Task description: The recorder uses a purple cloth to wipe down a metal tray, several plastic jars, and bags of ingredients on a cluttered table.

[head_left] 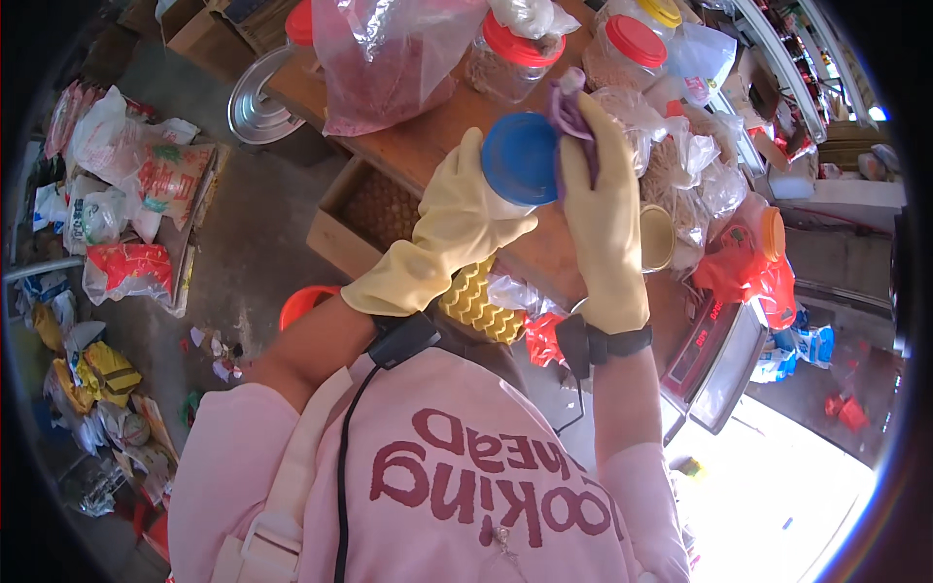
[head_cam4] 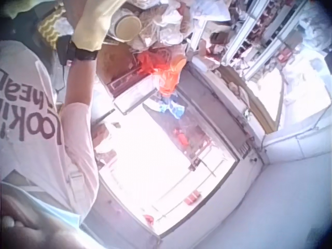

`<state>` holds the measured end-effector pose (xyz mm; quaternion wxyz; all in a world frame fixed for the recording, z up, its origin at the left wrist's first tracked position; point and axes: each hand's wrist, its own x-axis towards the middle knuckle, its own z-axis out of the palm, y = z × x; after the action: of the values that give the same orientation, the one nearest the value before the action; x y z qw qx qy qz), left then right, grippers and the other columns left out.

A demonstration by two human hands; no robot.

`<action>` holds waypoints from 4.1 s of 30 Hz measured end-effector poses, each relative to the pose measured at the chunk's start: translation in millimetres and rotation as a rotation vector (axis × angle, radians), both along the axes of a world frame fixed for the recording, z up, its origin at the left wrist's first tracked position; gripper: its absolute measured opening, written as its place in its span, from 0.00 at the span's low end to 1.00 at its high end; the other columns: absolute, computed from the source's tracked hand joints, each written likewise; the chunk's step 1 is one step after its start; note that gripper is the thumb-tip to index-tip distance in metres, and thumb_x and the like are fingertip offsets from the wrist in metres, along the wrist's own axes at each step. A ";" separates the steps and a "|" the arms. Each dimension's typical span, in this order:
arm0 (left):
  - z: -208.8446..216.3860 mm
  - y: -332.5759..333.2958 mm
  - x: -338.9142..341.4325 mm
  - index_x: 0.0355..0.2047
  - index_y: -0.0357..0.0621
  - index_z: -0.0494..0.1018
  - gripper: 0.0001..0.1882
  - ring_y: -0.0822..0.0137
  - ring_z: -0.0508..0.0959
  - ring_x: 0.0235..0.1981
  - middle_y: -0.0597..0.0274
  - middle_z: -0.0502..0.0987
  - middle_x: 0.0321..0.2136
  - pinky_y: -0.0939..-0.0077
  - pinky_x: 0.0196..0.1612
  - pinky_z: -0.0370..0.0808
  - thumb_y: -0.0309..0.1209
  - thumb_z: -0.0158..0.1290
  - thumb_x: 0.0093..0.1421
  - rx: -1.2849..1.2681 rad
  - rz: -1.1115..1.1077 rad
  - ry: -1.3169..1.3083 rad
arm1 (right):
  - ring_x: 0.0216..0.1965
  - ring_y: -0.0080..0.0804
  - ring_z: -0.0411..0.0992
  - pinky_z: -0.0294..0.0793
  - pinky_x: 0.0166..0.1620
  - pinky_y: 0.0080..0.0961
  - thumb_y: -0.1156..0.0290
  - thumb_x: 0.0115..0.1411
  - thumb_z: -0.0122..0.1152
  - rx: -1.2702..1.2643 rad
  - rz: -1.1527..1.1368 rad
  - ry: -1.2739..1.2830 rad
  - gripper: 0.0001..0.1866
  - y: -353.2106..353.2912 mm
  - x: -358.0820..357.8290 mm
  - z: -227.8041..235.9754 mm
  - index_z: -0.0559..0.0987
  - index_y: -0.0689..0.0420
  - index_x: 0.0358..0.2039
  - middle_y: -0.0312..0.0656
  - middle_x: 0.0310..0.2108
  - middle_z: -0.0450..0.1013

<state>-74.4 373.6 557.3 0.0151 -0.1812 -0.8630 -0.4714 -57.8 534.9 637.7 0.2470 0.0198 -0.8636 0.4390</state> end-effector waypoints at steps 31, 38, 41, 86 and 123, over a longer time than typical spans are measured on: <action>-18.5 -6.5 -34.4 0.67 0.41 0.57 0.55 0.42 0.76 0.56 0.44 0.75 0.53 0.51 0.56 0.77 0.45 0.76 0.44 -0.106 -0.261 0.004 | 0.47 0.56 0.79 0.79 0.53 0.46 0.79 0.50 0.59 0.257 0.534 0.122 0.18 47.9 24.0 -7.5 0.83 0.65 0.43 0.52 0.43 0.82; -0.7 -10.2 -27.4 0.66 0.40 0.57 0.56 0.41 0.77 0.54 0.44 0.74 0.54 0.48 0.55 0.77 0.46 0.76 0.44 -0.165 -0.240 -0.008 | 0.52 0.57 0.79 0.78 0.56 0.40 0.71 0.60 0.66 0.152 -0.026 -0.184 0.24 -11.3 11.6 11.6 0.80 0.65 0.56 0.58 0.50 0.79; -6.3 -6.4 -25.4 0.65 0.39 0.58 0.55 0.42 0.77 0.53 0.45 0.74 0.54 0.49 0.55 0.77 0.47 0.76 0.44 -0.120 -0.246 0.065 | 0.56 0.56 0.77 0.78 0.58 0.41 0.65 0.57 0.71 0.500 -0.041 -0.126 0.31 -17.1 4.1 -11.1 0.77 0.64 0.60 0.56 0.57 0.76; -11.6 3.3 -12.2 0.73 0.43 0.48 0.66 0.37 0.76 0.52 0.36 0.72 0.53 0.46 0.53 0.76 0.44 0.79 0.41 -0.182 -0.135 -0.050 | 0.47 0.40 0.81 0.80 0.47 0.39 0.82 0.48 0.64 0.587 0.232 -0.387 0.19 23.1 36.2 19.3 0.85 0.55 0.43 0.47 0.42 0.81; -3.5 -3.9 -17.1 0.70 0.51 0.55 0.60 0.41 0.76 0.55 0.42 0.71 0.56 0.46 0.57 0.76 0.49 0.77 0.43 -0.300 -0.191 -0.151 | 0.41 0.37 0.80 0.81 0.41 0.38 0.68 0.54 0.68 1.274 0.257 -0.188 0.07 -33.3 -6.2 29.3 0.84 0.46 0.35 0.36 0.36 0.79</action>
<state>-91.5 369.6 553.9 -0.1215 -0.2265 -0.9012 -0.3490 -64.0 501.6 667.0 0.0559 0.2266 -0.9633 -0.1323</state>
